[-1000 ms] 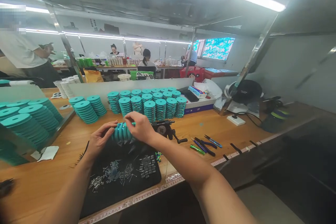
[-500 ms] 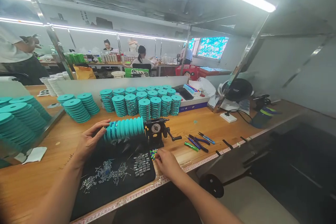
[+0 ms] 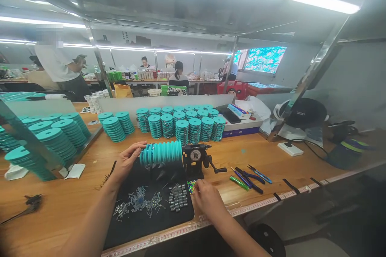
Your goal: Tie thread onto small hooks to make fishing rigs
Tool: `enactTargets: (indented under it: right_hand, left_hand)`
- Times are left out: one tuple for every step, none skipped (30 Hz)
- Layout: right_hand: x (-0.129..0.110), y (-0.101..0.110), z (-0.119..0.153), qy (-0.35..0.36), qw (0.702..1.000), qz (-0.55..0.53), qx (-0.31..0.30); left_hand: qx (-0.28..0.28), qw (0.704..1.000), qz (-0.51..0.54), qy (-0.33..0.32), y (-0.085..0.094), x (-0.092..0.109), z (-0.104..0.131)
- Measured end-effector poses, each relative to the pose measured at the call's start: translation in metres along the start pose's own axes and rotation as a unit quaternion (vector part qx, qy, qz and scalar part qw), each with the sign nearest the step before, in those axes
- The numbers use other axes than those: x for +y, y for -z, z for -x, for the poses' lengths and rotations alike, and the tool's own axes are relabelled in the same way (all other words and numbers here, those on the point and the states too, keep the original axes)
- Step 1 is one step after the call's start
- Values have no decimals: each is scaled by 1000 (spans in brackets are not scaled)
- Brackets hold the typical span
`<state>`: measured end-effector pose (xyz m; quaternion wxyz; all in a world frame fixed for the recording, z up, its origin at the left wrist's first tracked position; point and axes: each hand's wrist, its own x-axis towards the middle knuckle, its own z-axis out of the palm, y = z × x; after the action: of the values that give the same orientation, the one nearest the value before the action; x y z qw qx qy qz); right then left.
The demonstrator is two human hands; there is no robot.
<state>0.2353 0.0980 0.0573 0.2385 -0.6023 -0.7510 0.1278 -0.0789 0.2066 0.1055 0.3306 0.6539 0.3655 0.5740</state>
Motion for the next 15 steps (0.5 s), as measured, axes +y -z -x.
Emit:
enactTargets:
  right_hand:
    - [-4,9,-3,7,1000,-16,1]
    - [-10,18,-7,17,999,-34,1]
    - [-17,28,-12,29,998,-53,1]
    - [-25,38,-19,42,997,-71,-1]
    - [-35,47,-28,58,994,-88,-4]
    - [-46,56,-38,76,992,-104,-7]
    - [-57,63,-49,96,988,-118,-13]
    - [-70,68,-62,119,984,-133,-21]
    - [-83,71,-76,142,979,-146,-29]
    - [-95,73,-90,164,973,-157,-38]
    - [-108,72,-105,184,968,-165,-45]
    - [-119,70,-119,201,963,-170,-53]
    - [-128,66,-132,213,960,-171,-59]
    - [-136,60,-144,221,958,-170,-65]
    - [-142,54,-154,226,957,-167,-70]
  left_hand:
    - [0,1000,1,0,0,0,0]
    - [0,1000,2,0,0,0,0]
    - [-1,1000,3,0,0,0,0]
    - [-2,1000,5,0,0,-1,-1]
    - [-2,1000,6,0,0,-1,-1]
    - [-2,1000,7,-1,0,-2,-1]
    - [-2,1000,8,-2,0,-2,-1]
    - [-1,1000,9,-2,0,-3,-2]
    - [-1,1000,9,-3,0,-4,-2]
    - [-1,1000,9,-4,1,-4,-2]
    - [-1,1000,9,-5,1,-5,-2]
    - [0,1000,9,-5,1,-6,-3]
    - [1,1000,9,-5,1,-6,-3]
    - [2,1000,9,-4,1,-7,-3]
    - [5,1000,10,-1,1,-7,-4]
